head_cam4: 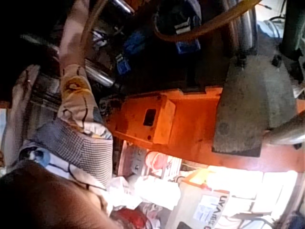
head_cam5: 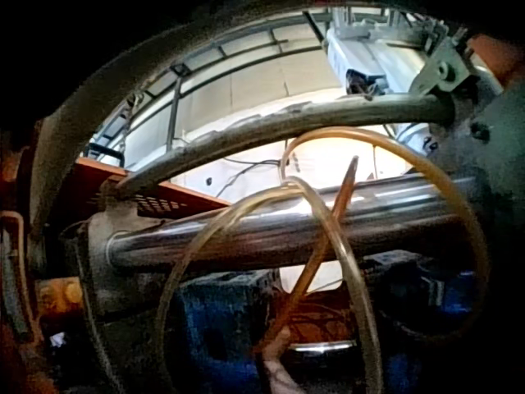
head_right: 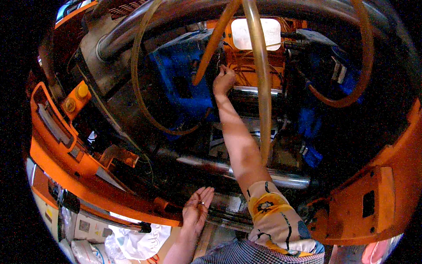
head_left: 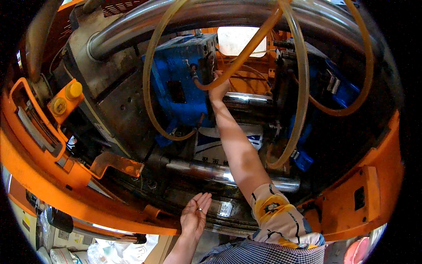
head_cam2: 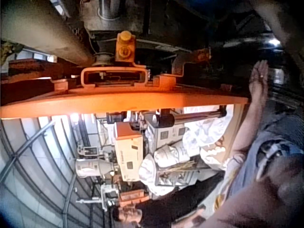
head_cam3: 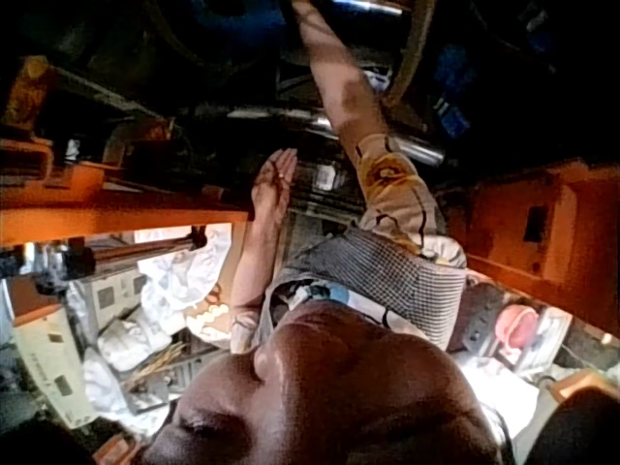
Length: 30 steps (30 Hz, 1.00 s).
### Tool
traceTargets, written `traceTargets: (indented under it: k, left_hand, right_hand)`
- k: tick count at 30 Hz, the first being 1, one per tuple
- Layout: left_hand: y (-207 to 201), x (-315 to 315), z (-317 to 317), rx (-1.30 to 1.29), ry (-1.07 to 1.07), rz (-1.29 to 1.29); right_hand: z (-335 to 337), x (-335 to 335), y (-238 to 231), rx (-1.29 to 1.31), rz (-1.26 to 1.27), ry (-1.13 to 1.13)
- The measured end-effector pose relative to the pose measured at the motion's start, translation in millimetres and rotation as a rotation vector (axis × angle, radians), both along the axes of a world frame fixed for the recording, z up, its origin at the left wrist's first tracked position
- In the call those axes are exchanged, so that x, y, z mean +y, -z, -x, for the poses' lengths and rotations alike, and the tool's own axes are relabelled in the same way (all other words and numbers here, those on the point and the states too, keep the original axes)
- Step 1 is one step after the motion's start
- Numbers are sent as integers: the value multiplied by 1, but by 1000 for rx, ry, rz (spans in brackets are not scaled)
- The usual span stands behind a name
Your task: The person repeatedly opens an orange industrial machine, removes small white plastic components, and places them into a bag. They also use red scissors to trim excess plastic from the components before bagging them.
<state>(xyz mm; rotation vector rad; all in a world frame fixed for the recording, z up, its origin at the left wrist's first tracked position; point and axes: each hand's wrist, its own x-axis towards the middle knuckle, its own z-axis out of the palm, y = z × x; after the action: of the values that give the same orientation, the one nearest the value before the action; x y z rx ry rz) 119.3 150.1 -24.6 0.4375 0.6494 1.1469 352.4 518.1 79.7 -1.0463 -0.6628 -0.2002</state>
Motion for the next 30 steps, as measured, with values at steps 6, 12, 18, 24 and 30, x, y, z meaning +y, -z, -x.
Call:
traceTargets:
  k: [6, 12, 18, 24, 30]
  left_hand:
    - [3, -3, 1, -34, 3, 13]
    - [0, -14, 4, 7, -64, 65]
    - [-2, -21, 9, 195, 56, 80]
    - [8, -11, 9, 29, 71, 47]
    - [6, -5, 6, -104, 78, 8]
  right_hand:
    - [5, -12, -2, -122, 105, 30]
    - [26, -28, -9, -17, 182, -95]
    - [-23, -10, 8, -7, 46, -486]
    - [7, -111, -7, -49, 83, -303]
    - [80, -338, 30, -794, 712, -1063]
